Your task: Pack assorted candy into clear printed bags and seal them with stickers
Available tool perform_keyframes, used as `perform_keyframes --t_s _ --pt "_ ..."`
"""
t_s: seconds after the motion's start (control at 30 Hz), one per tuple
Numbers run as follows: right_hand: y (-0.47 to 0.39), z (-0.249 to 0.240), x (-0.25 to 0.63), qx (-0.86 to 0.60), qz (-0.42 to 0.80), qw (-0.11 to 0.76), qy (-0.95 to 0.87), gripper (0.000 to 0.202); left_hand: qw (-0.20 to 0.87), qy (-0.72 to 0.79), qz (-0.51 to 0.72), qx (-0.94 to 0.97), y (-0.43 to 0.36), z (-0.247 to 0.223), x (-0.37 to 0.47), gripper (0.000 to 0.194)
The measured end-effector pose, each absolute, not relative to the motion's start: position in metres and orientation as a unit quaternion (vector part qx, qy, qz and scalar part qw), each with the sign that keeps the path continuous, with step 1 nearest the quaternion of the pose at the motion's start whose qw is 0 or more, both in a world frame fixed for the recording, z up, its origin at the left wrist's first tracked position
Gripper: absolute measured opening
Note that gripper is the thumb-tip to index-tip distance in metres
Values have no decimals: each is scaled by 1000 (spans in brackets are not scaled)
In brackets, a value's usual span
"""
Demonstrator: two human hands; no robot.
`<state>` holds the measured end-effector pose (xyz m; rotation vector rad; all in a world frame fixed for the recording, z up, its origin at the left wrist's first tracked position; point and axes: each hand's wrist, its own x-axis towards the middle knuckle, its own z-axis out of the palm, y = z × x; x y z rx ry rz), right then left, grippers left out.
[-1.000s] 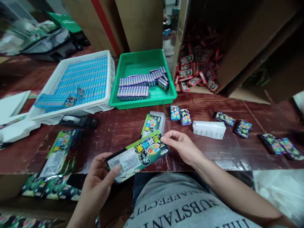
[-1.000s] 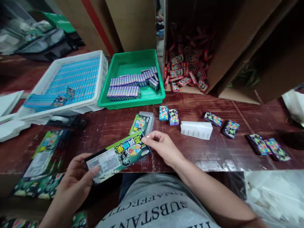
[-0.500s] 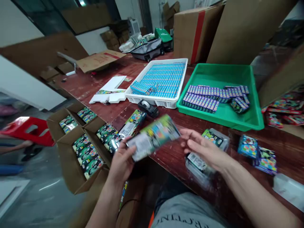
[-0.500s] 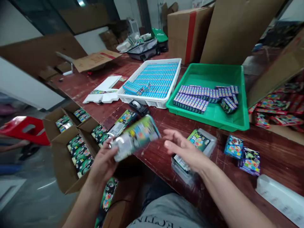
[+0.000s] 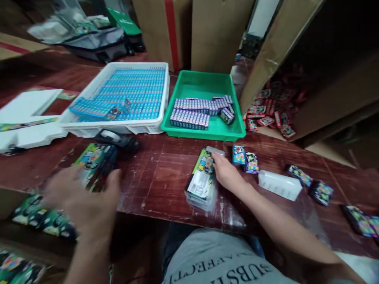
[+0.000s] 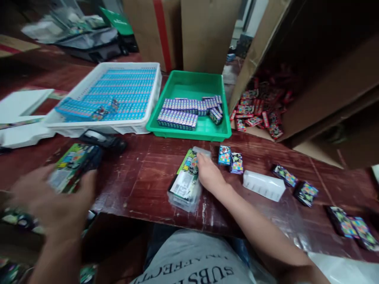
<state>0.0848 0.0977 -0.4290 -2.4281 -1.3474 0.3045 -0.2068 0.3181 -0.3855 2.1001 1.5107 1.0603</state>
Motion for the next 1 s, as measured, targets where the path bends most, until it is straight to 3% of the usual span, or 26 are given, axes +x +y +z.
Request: perform_keyframes --t_s 0.07,0.13,0.2,0.27,0.37,0.47,0.57,0.77,0.87,1.0 --pt "104 -437 80 -857 105 167 -476 52 213 394 293 845 277 -392 -145 65" --pt "107 -442 75 -851 107 172 -485 53 282 302 157 897 245 -401 -88 78" --pt "108 -444 74 -841 110 186 -496 55 327 301 33 895 231 -412 -50 92" --pt "106 -442 79 -834 114 205 -500 54 345 307 -20 887 230 -418 -34 84" --pt "102 -435 91 -830 117 238 -492 48 342 282 -11 897 239 -417 -39 44" --pt "102 -422 100 -819 116 276 -490 51 365 252 55 895 244 -412 -55 28" --pt "103 -405 103 -789 123 341 -496 53 489 216 130 835 243 -412 -71 27" --pt "109 -375 110 -753 149 380 -516 38 701 223 105 669 243 -422 -85 36" --pt "110 -364 118 -752 173 320 -550 25 694 229 104 675 240 -422 -85 34" --pt "108 -338 133 -726 216 205 -621 25 522 249 189 794 236 -403 -86 42"
